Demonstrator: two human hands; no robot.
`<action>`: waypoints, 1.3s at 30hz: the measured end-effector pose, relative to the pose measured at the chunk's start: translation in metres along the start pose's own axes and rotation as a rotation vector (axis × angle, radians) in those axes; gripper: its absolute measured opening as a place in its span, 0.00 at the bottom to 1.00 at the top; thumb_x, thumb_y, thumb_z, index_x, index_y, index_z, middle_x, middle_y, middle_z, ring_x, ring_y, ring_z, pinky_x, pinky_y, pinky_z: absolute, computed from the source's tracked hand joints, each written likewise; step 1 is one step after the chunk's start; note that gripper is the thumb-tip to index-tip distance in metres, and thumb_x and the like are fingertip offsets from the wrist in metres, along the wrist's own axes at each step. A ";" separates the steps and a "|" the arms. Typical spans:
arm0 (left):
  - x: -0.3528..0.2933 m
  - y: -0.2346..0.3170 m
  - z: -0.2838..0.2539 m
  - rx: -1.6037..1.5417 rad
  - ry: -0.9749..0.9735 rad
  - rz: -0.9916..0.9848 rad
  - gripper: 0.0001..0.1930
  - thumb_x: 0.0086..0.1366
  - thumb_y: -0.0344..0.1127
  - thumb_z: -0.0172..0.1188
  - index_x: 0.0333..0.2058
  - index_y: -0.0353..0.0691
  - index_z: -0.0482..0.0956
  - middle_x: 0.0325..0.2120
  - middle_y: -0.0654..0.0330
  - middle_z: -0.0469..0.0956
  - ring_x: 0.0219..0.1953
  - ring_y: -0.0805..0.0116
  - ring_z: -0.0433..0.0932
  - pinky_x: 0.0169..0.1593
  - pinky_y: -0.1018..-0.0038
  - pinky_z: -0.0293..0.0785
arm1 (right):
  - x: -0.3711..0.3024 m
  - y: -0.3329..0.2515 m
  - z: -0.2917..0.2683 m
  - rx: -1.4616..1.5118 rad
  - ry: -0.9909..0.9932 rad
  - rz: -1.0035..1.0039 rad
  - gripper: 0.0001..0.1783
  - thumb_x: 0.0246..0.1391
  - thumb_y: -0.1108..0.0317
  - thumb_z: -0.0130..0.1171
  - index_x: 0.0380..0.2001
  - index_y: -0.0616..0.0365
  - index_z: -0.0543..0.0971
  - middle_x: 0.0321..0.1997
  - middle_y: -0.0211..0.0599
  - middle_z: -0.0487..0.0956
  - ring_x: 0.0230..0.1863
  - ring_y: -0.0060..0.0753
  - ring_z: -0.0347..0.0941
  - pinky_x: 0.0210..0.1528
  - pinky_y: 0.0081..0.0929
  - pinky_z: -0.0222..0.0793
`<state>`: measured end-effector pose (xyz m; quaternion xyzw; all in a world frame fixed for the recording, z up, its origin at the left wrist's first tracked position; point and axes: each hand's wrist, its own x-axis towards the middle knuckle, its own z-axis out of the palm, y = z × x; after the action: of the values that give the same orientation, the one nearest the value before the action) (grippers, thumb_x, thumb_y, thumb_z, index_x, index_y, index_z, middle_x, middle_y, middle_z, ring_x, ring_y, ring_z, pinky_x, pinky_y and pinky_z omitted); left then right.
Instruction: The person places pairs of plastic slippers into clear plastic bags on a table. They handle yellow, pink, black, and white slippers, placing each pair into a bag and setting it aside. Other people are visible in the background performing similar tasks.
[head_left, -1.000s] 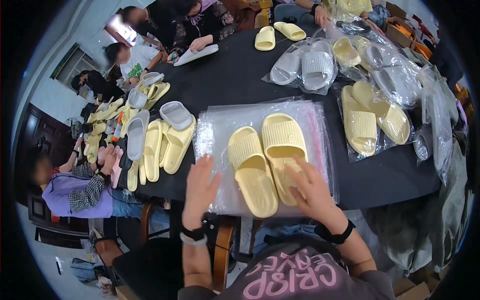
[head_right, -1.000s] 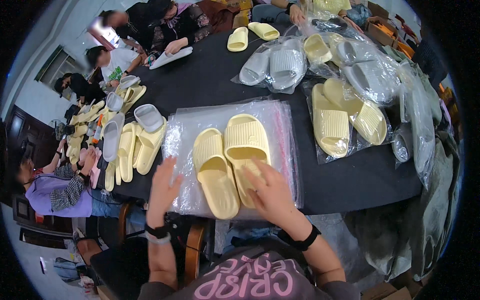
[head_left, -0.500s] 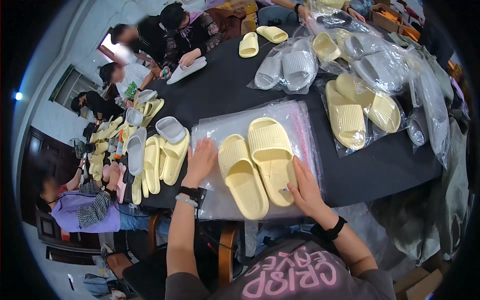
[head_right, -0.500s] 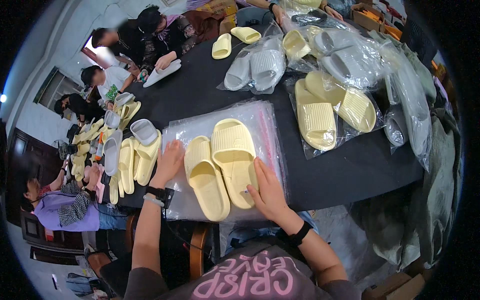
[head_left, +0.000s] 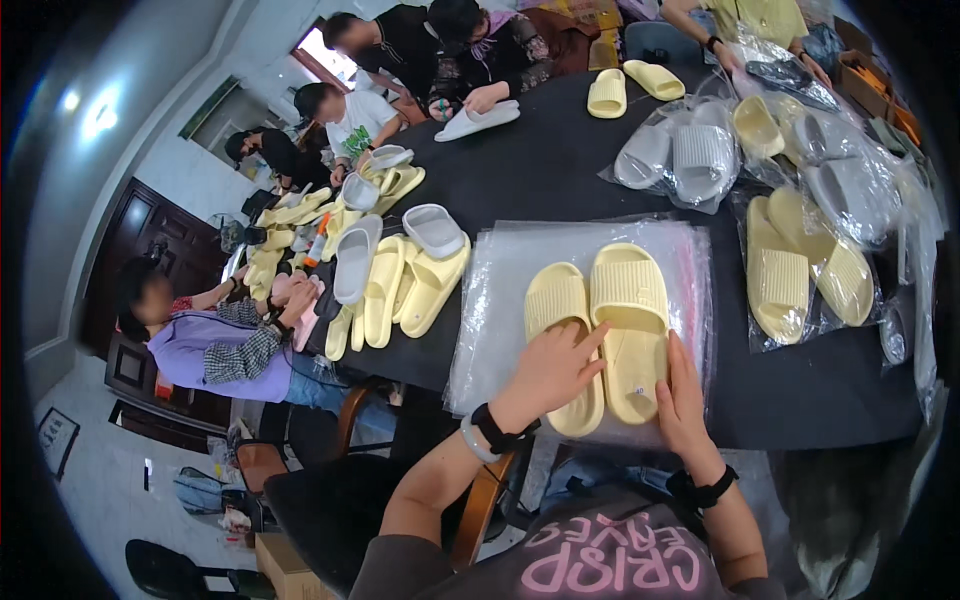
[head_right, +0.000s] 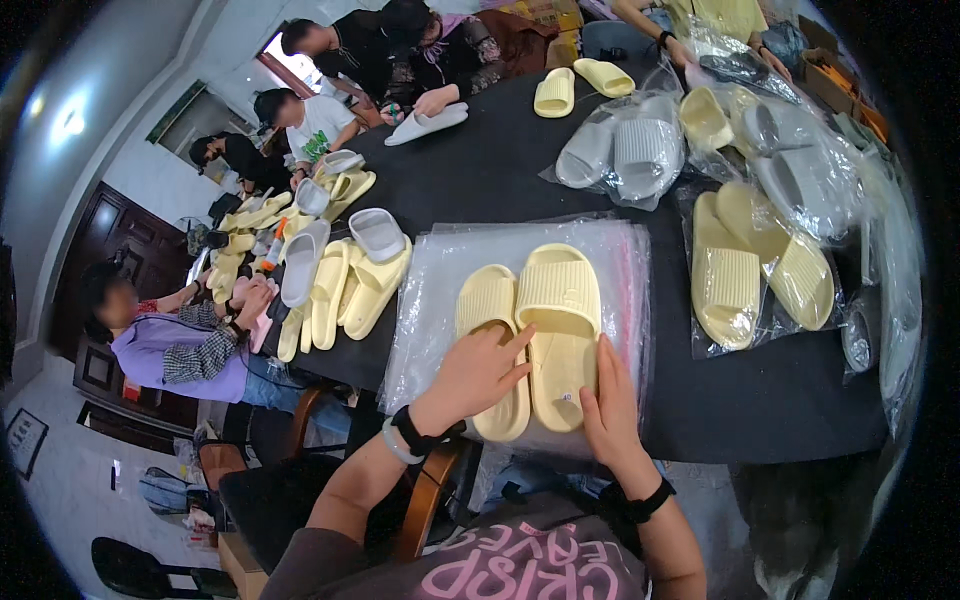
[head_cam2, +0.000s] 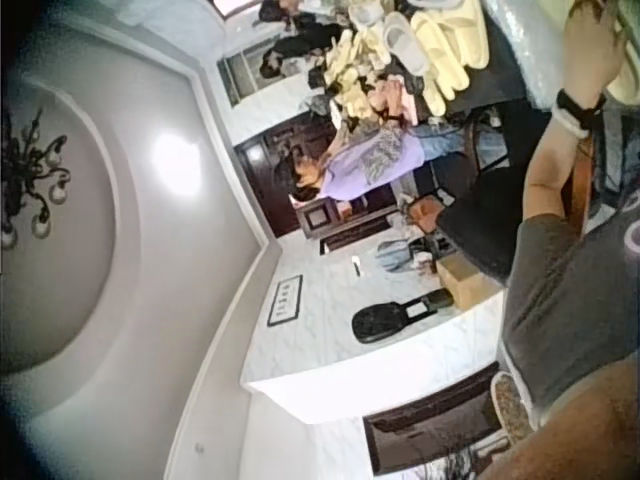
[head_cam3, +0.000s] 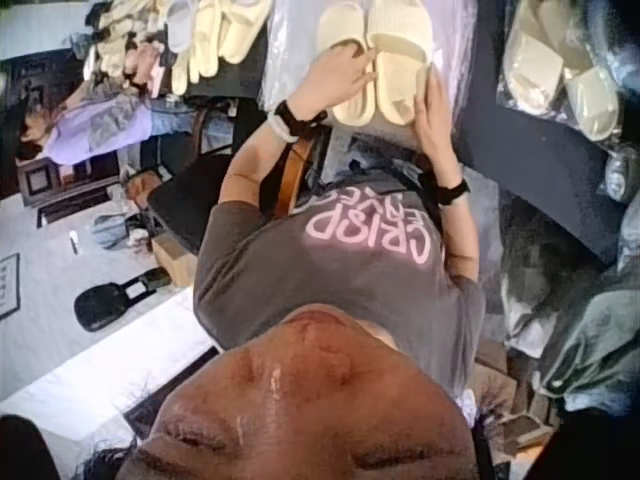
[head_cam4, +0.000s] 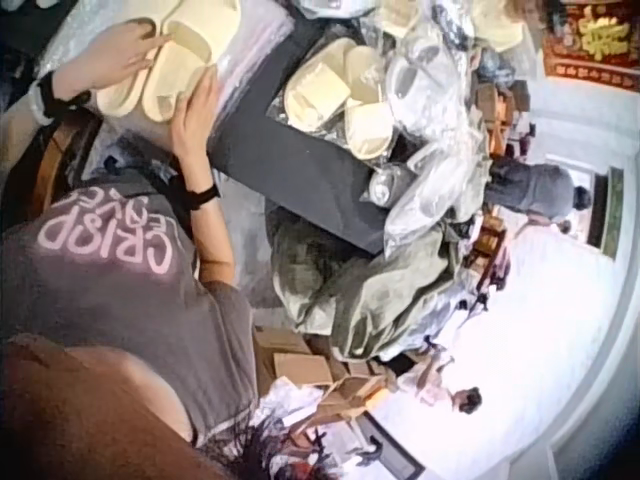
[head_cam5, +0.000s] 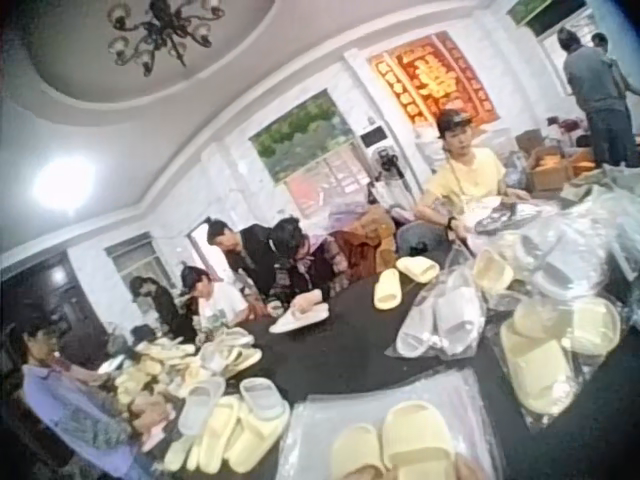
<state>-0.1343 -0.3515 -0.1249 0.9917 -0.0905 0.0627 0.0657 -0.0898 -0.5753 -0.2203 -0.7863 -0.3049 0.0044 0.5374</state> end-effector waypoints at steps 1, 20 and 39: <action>0.000 -0.003 0.007 -0.009 0.040 0.003 0.22 0.65 0.43 0.60 0.56 0.41 0.76 0.32 0.52 0.76 0.39 0.53 0.76 0.42 0.61 0.72 | 0.000 0.000 0.002 0.029 -0.007 0.011 0.37 0.66 0.59 0.45 0.71 0.69 0.51 0.72 0.60 0.58 0.71 0.61 0.55 0.72 0.44 0.49; -0.049 -0.370 -0.129 0.139 0.293 -0.673 0.16 0.65 0.31 0.54 0.49 0.33 0.78 0.47 0.42 0.79 0.53 0.42 0.74 0.58 0.58 0.70 | -0.001 -0.004 0.003 -0.050 -0.011 0.010 0.38 0.67 0.55 0.44 0.71 0.68 0.52 0.69 0.58 0.64 0.70 0.58 0.59 0.71 0.46 0.50; -0.063 -0.279 0.005 0.586 0.028 -0.467 0.34 0.60 0.54 0.63 0.65 0.60 0.66 0.68 0.53 0.59 0.70 0.42 0.55 0.64 0.23 0.39 | 0.001 -0.002 0.008 -0.163 -0.022 -0.054 0.37 0.67 0.56 0.43 0.71 0.67 0.52 0.67 0.54 0.67 0.68 0.57 0.61 0.70 0.47 0.52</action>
<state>-0.1431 -0.0697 -0.1721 0.9614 0.1606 0.0830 -0.2072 -0.0925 -0.5677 -0.2219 -0.8188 -0.3311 -0.0260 0.4683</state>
